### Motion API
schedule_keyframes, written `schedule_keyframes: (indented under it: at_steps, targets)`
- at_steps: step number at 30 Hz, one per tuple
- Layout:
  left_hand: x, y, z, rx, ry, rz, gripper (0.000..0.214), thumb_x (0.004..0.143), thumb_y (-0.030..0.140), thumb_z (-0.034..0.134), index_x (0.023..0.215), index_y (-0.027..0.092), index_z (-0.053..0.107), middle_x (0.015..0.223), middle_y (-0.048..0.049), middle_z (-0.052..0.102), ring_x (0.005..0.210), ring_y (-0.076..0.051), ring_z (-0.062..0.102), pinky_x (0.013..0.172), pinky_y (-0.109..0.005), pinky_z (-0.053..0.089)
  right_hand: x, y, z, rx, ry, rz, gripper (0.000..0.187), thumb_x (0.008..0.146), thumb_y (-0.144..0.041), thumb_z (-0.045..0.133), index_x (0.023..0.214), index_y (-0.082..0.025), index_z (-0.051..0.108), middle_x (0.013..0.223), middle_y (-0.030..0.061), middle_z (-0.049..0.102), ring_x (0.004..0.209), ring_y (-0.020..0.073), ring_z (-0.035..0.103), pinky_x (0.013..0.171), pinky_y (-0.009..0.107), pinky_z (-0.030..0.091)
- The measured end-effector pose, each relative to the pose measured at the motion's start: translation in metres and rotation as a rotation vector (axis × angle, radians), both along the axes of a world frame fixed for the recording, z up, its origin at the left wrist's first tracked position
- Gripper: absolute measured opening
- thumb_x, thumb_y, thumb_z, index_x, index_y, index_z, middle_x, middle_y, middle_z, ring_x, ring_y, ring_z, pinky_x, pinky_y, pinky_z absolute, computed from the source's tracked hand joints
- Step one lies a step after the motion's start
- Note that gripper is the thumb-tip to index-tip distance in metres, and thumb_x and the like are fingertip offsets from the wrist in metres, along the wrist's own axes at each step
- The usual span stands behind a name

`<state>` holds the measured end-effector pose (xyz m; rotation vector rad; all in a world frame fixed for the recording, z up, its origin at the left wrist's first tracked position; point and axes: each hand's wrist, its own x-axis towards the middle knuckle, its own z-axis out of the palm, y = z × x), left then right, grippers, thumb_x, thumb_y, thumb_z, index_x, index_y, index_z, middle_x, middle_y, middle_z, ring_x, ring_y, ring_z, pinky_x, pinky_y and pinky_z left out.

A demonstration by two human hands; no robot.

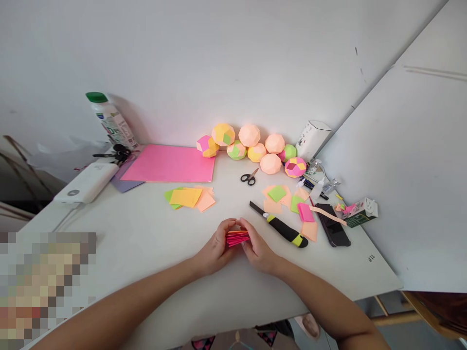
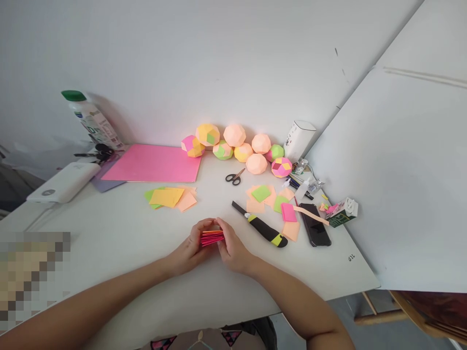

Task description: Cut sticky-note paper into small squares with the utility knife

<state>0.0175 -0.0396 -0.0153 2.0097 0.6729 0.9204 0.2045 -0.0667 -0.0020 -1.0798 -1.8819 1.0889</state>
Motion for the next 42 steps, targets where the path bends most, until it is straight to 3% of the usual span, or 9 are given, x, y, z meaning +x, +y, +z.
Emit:
schedule_keyframes:
  at_steps: [6,11,14,20,23,27,30,34,42]
  targets:
    - [-0.003,0.001,-0.003,-0.022,0.035,-0.015,0.044,0.095,0.014,0.036,0.134,0.024,0.019,0.138,-0.0161,0.038,0.138,-0.024,0.031,0.105,-0.049,0.042,0.001,0.001,0.002,-0.033,0.035,-0.060,0.050,0.096,-0.022,0.038,0.145,-0.021,0.027,0.122,0.0099,0.060,0.113,0.0212,0.057,0.102,0.045,0.044]
    - [-0.002,-0.001,0.004,-0.035,0.039,-0.074,0.049,0.095,0.016,0.040,0.138,0.025,0.017,0.138,-0.0154,0.040,0.139,-0.025,0.031,0.107,-0.050,0.040,-0.001,-0.002,0.002,-0.026,0.032,0.022,0.059,0.094,-0.019,0.041,0.148,-0.023,0.018,0.140,0.0109,0.046,0.126,0.0219,0.047,0.107,0.044,0.040]
    - [-0.002,-0.002,0.004,-0.043,0.029,-0.001,0.056,0.092,0.018,0.047,0.140,0.023,0.017,0.138,-0.0161,0.042,0.133,-0.027,0.040,0.106,-0.053,0.039,-0.003,-0.001,-0.002,0.041,0.088,0.059,0.063,0.095,-0.018,0.039,0.150,-0.024,0.009,0.142,0.0116,0.042,0.131,0.0212,0.041,0.110,0.046,0.035]
    - [-0.003,-0.001,0.000,-0.115,-0.033,-0.040,0.054,0.095,0.019,0.042,0.140,0.023,0.012,0.130,-0.0147,0.051,0.113,-0.021,0.057,0.099,-0.047,0.047,-0.003,0.002,-0.001,0.041,0.058,0.028,0.052,0.097,-0.022,0.036,0.147,-0.023,0.021,0.139,0.0111,0.045,0.127,0.0215,0.045,0.109,0.046,0.036]
    - [-0.002,-0.001,0.001,-0.071,-0.053,-0.048,0.051,0.095,0.016,0.042,0.138,0.025,0.016,0.136,-0.0154,0.045,0.123,-0.022,0.051,0.100,-0.047,0.047,-0.003,0.002,0.001,0.029,0.046,0.028,0.052,0.097,-0.023,0.037,0.147,-0.023,0.023,0.140,0.0109,0.045,0.127,0.0213,0.046,0.109,0.045,0.038]
    - [-0.003,-0.001,0.002,-0.062,-0.052,-0.079,0.046,0.093,0.012,0.042,0.134,0.025,0.024,0.138,-0.0150,0.040,0.139,-0.026,0.031,0.105,-0.049,0.043,-0.004,0.002,-0.004,0.023,0.016,0.028,0.055,0.096,-0.020,0.037,0.148,-0.023,0.023,0.147,0.0102,0.039,0.134,0.0217,0.038,0.111,0.047,0.035]
    - [-0.005,-0.002,0.002,-0.058,-0.028,-0.065,0.043,0.093,0.012,0.041,0.130,0.025,0.026,0.136,-0.0137,0.042,0.144,-0.025,0.019,0.108,-0.051,0.040,-0.006,0.003,-0.008,0.068,0.014,0.036,0.052,0.094,-0.017,0.036,0.145,-0.022,0.029,0.144,0.0109,0.044,0.131,0.0217,0.043,0.109,0.046,0.038]
    - [-0.007,-0.003,0.000,-0.106,-0.020,-0.052,0.037,0.094,0.013,0.040,0.127,0.025,0.027,0.135,-0.0135,0.042,0.144,-0.023,0.021,0.105,-0.048,0.044,-0.009,0.003,-0.009,0.095,0.021,0.012,0.047,0.093,-0.017,0.037,0.140,-0.023,0.037,0.132,0.0107,0.055,0.120,0.0214,0.053,0.101,0.045,0.045]
    - [-0.006,-0.002,-0.002,-0.118,-0.063,-0.059,0.032,0.096,0.014,0.037,0.125,0.026,0.030,0.136,-0.0128,0.041,0.140,-0.021,0.029,0.102,-0.043,0.046,-0.011,0.004,-0.003,0.083,0.046,0.009,0.043,0.092,-0.016,0.038,0.134,-0.023,0.043,0.129,0.0094,0.057,0.117,0.0204,0.055,0.100,0.042,0.047]
